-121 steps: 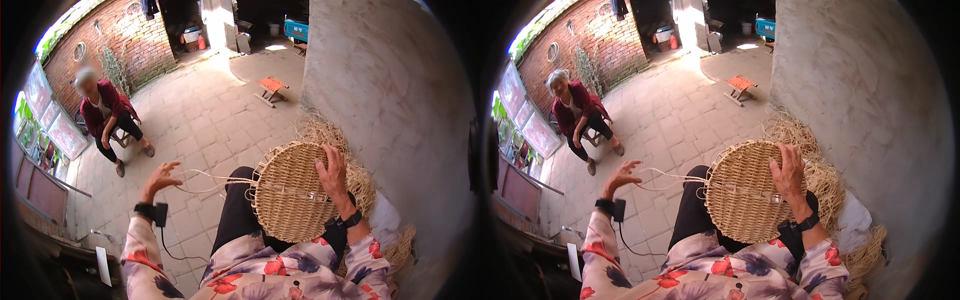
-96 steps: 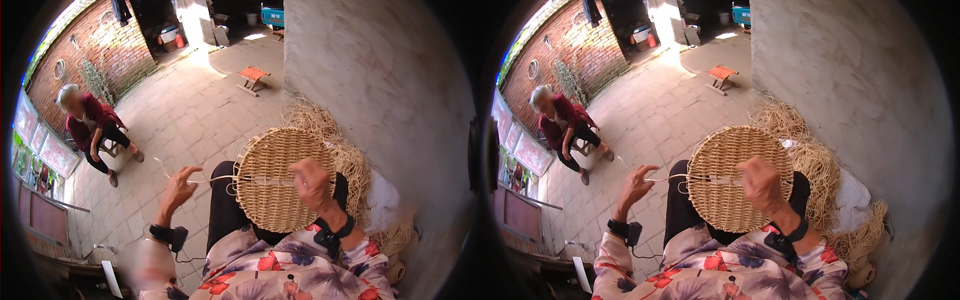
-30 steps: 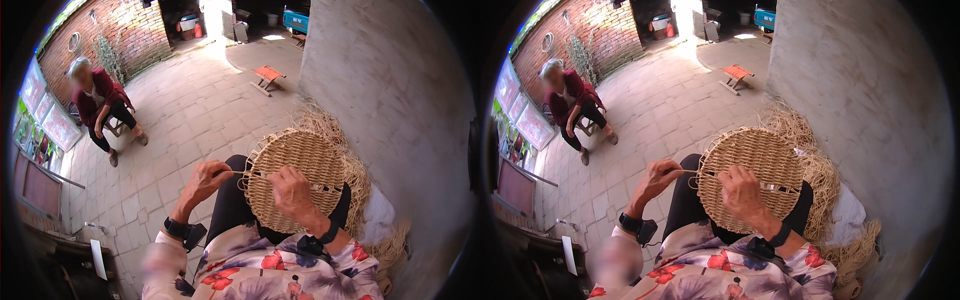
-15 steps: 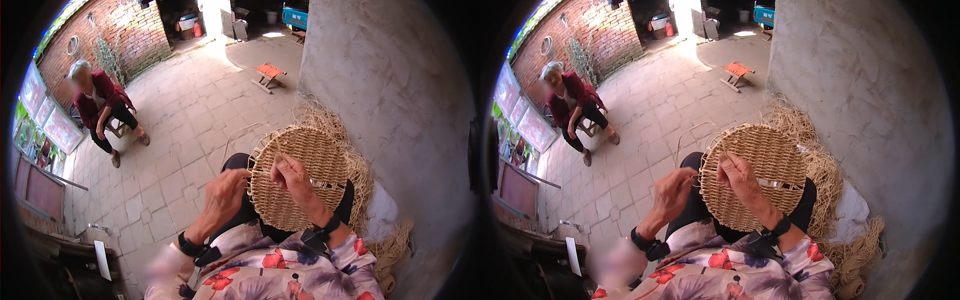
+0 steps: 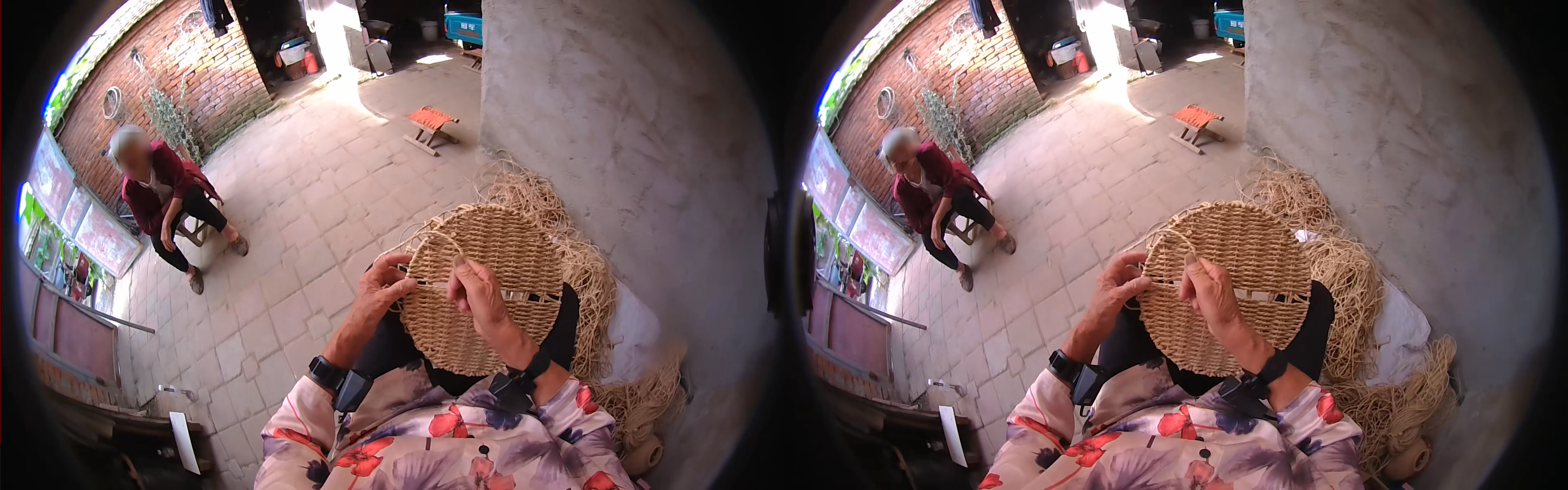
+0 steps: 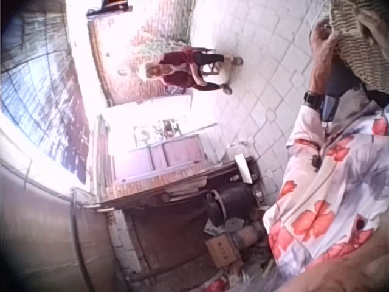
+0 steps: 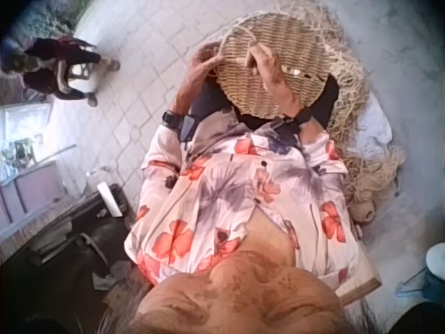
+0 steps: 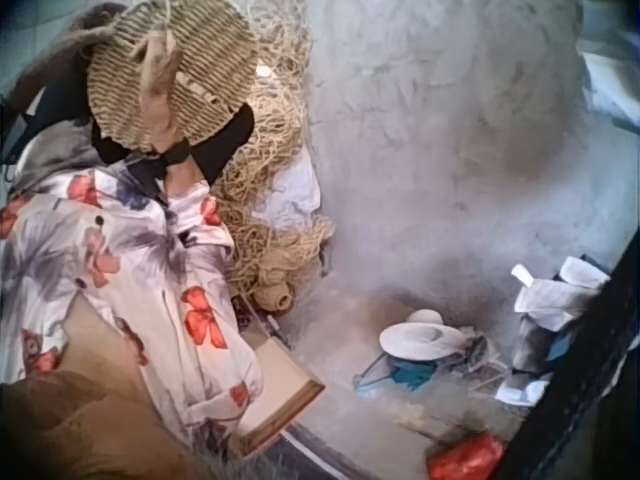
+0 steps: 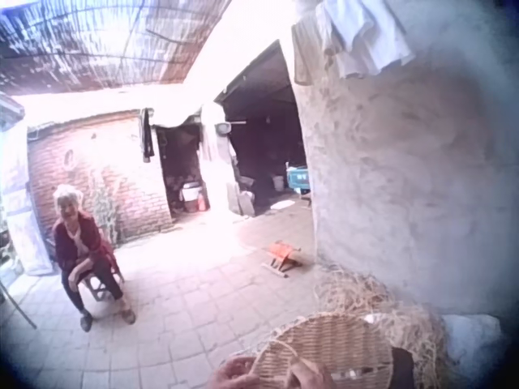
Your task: The recorder is weaving a circular basket or tray using light-colored natural fibers.
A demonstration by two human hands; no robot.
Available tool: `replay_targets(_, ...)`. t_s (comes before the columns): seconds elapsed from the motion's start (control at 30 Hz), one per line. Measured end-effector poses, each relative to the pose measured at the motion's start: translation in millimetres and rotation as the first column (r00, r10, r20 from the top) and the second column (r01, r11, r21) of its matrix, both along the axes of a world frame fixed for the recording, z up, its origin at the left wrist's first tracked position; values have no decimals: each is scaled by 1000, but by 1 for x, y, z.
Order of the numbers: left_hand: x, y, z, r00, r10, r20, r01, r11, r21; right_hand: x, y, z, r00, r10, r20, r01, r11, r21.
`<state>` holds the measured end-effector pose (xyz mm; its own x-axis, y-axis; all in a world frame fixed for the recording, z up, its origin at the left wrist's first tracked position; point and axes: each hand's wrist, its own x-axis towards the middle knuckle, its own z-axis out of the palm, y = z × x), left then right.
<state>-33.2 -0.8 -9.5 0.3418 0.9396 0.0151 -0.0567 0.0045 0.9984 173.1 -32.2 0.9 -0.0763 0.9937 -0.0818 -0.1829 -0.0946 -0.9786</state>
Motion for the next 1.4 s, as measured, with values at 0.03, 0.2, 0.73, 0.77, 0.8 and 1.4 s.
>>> replay_targets(0.03, -1, 0, 1, 1000, -24, 3, 24, 1000, -19, 2, -2, -1, 1000, -3, 1, 3, 1000, 2)
replay_targets(0.2, 6, 1, 14, 995, 6, -101, -7, 1000, -18, 4, -11, 1, 951, -224, 214, 160, 946, 280)
replay_targets(0.73, 23, 2, -12, 997, 78, -27, -77, 997, 10, -19, -4, -5, 683, -440, 583, -164, 686, 709)
replay_targets(0.77, 17, -1, -6, 979, 70, -190, -55, 995, 81, -22, -6, -2, 719, -386, 578, -157, 720, 675)
replay_targets(0.8, 12, -1, -9, 981, 54, -188, -39, 996, 81, -26, -8, 2, 712, -397, 580, -146, 724, 675)
replay_targets(1.4, 13, -3, 6, 999, -30, -28, 29, 999, -35, -34, -1, -12, 581, -560, 591, -184, 617, 765)
